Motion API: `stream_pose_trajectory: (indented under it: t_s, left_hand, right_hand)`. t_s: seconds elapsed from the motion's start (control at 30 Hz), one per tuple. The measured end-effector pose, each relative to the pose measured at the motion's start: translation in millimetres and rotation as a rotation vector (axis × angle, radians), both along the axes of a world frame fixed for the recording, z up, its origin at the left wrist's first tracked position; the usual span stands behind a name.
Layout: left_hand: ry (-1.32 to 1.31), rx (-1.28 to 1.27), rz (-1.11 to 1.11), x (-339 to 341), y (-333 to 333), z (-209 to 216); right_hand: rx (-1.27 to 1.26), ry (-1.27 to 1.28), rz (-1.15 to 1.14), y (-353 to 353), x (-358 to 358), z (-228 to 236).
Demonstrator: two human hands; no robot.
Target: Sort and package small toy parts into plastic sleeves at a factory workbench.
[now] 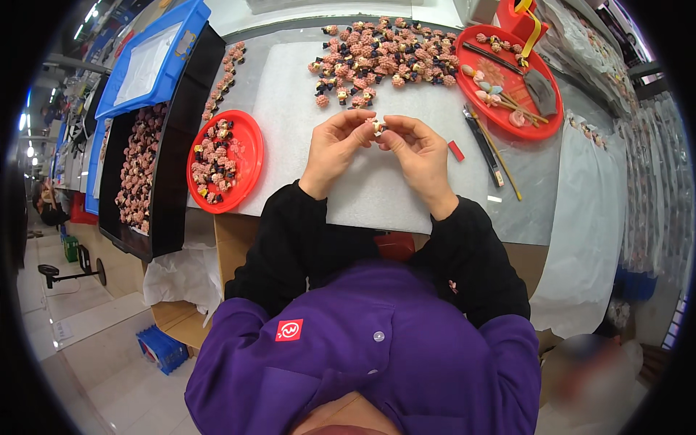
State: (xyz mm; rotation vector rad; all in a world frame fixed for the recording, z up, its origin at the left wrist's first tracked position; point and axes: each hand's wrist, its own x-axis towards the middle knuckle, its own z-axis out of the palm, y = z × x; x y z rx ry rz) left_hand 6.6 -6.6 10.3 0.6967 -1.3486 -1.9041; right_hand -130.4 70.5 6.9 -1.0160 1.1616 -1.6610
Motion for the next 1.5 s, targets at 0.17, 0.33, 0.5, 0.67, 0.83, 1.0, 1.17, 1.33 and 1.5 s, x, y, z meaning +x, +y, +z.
stream_pose_trajectory:
  t_s: [0.17,0.33,0.5,0.67,0.83,1.0,1.17,1.33,1.5]
  left_hand:
    - [0.212,0.143,-0.047,3,-2,-3]
    - [0.222,0.271,-0.078,4,-2,4]
    - [0.212,0.264,0.025,4,-4,4]
    - [0.436,0.375,0.297,9,-9,1]
    - [0.374,0.368,0.364,8,-9,-5]
    - [0.171,0.277,0.303,4,-6,-2]
    - [0.117,0.268,0.246,2,-6,-4]
    - [0.054,0.25,0.263,2,-5,-5]
    - [-0.061,0.238,0.19,1,-3,3]
  right_hand:
    - [-0.12,0.281,-0.156,2,11,7]
    - [-0.167,0.367,-0.193,0,9,5]
    - [-0.207,0.439,-0.1,-9,5,13]
    - [-0.026,0.879,-0.215,-56,5,24]
    - [-0.018,1.195,-0.236,-73,8,6]
    - [0.111,1.057,-0.216,-64,0,9]
    - [0.005,1.087,-0.263,-56,-5,-7]
    - [-0.014,1.234,-0.277,-53,-1,1]
    - [-0.049,1.155,-0.213,-34,5,13]
